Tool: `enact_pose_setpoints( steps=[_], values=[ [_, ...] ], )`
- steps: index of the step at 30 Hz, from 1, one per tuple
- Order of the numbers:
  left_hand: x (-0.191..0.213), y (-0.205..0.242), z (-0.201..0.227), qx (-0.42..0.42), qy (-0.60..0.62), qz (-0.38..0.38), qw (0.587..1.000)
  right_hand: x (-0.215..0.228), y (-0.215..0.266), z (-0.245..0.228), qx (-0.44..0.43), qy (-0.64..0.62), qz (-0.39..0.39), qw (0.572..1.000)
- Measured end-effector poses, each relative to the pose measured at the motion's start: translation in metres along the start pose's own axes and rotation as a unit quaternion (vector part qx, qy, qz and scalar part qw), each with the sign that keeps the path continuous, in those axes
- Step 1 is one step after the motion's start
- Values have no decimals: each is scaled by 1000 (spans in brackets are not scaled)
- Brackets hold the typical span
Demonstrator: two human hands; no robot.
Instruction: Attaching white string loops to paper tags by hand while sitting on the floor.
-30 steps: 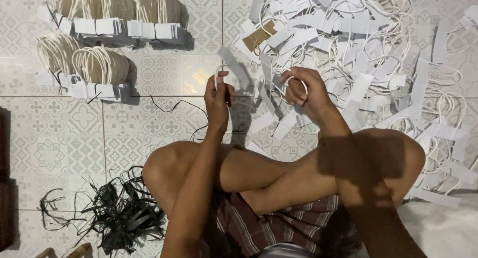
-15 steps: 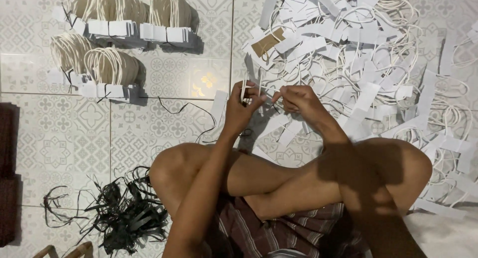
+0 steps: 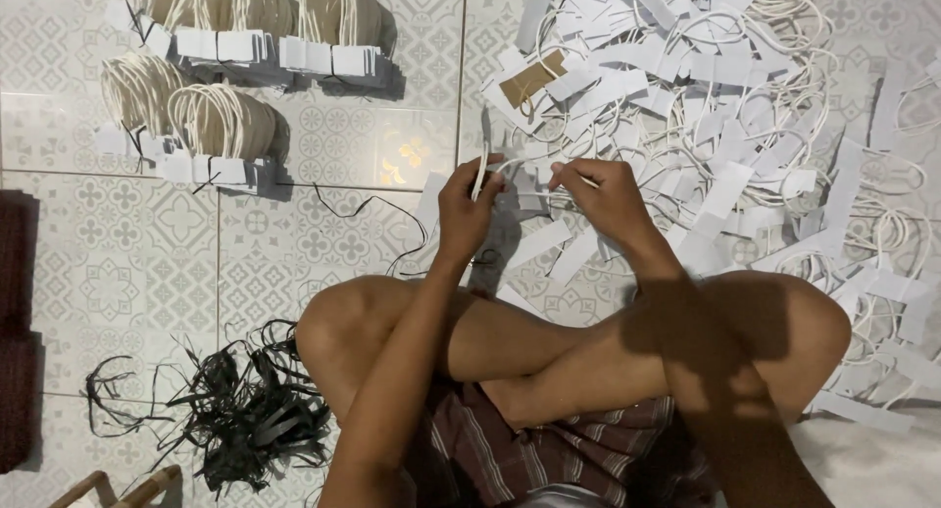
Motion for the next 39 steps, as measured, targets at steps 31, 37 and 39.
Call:
enact_pose_setpoints(
  steps=[31,37,39],
  values=[
    [-4,6,27,-75,-107,13,991,-29,-5,20,-11,-93,-129,987],
    [-6,-6,-16,43,9,-23,999,-52,2,10,34,-54,-248,967],
    [-5,-7,-23,97,33,-23,995,-50,6,2,18,-62,-269,961]
  ],
)
Point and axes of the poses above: each hand's wrist, its own y-axis away from the middle knuckle, its own x-axis out of the back of the hand, z = x × y, the point moved 5 cm from there along -y, towards the middle knuckle, and after that the axes turned 7 degrees about x, right-handed, at the moved point
